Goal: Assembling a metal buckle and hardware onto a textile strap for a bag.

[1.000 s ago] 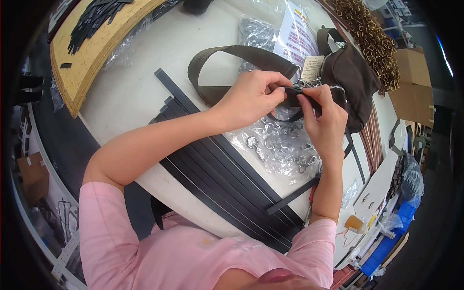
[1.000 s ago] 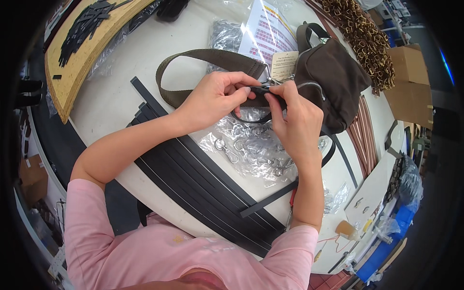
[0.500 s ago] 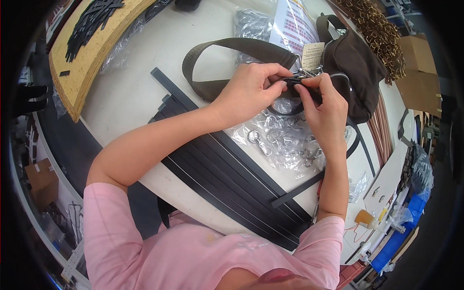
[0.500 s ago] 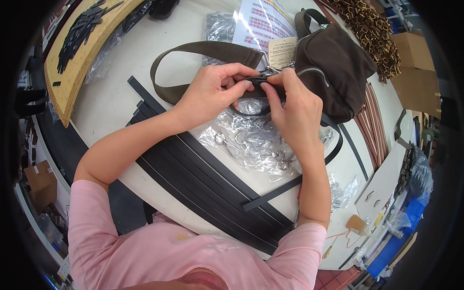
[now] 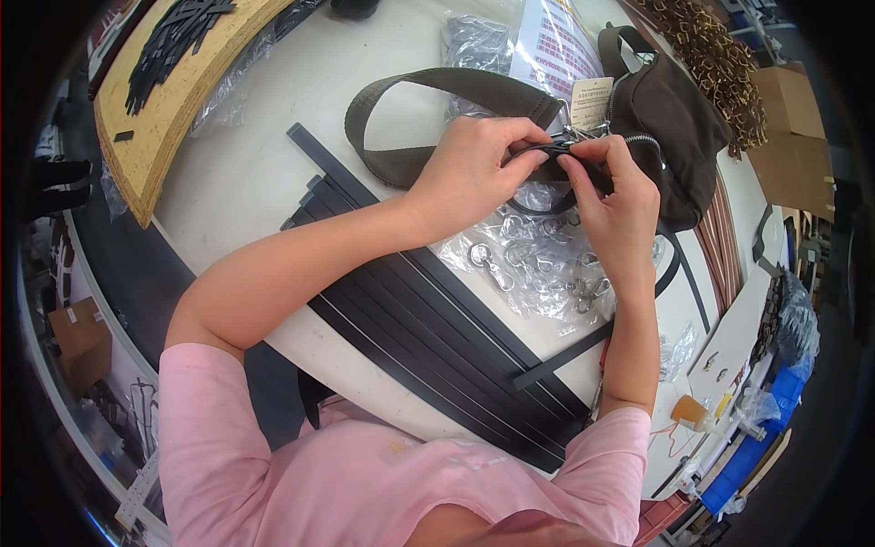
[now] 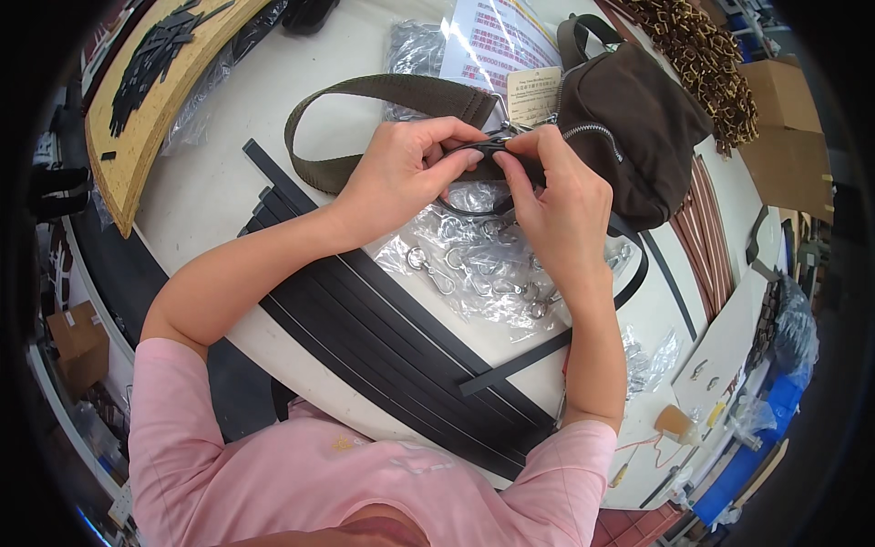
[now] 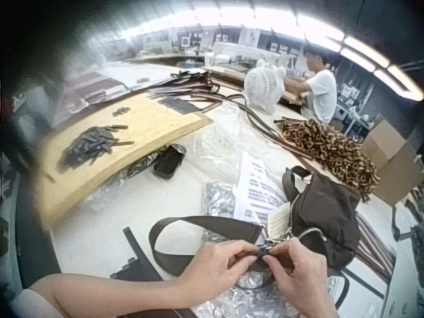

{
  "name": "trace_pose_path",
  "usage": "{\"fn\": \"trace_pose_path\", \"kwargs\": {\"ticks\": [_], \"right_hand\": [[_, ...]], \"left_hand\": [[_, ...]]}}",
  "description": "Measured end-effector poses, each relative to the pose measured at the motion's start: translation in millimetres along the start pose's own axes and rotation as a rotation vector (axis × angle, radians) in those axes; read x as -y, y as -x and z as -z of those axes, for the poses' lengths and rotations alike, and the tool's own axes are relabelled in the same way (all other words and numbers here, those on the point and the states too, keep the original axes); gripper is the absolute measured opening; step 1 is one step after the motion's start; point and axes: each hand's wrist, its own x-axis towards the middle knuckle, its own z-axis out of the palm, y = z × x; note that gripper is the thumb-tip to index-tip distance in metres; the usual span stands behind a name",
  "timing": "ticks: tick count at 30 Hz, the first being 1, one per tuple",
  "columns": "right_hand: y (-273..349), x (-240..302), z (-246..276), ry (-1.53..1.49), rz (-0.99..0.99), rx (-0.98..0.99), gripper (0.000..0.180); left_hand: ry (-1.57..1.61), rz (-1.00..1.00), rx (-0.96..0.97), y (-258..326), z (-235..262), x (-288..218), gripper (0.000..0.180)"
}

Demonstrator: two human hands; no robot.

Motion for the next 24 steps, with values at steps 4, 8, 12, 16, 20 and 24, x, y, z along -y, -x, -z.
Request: {"fn": "trace_pose_path", "kwargs": {"ticks": [4, 8, 12, 16, 20, 24], "right_hand": [[-0.2, -0.2, 0.7, -0.017, -0.028, 0.005, 0.015], [-0.6, -0.3, 0.9, -0.021, -0.048, 0.025, 0.015], [-0.7, -0.8, 0.7, -0.022, -0.041, 0.020, 0.015], [-0.5, -0.8, -0.2, -0.036, -0.050, 0.022, 0.015], [-0.5, -1.0, 0.5, -0.005, -0.033, 0.019, 0.016], [-1.2, 2.0, 5.1, 0.078, 0.014, 0.030, 0.017]], "left_hand": [[0.008, -0.011, -0.007, -1.1, -2.0, 1.5, 0.021], [-0.018, -0.048, -0.030, -1.2, -3.1, 2.9, 0.021], [-0.052, -0.086, -0.045, -1.1, -3.5, 3.1, 0.021], [-0.056, -0.091, -0.063, -1.1, -3.3, 1.5, 0.020], [-0.124, -0.155, -0.098, -2.0, -3.9, 2.4, 0.019], [-0.122, -0.163, -0.114, -3.5, -4.7, 3.9, 0.019]]}}
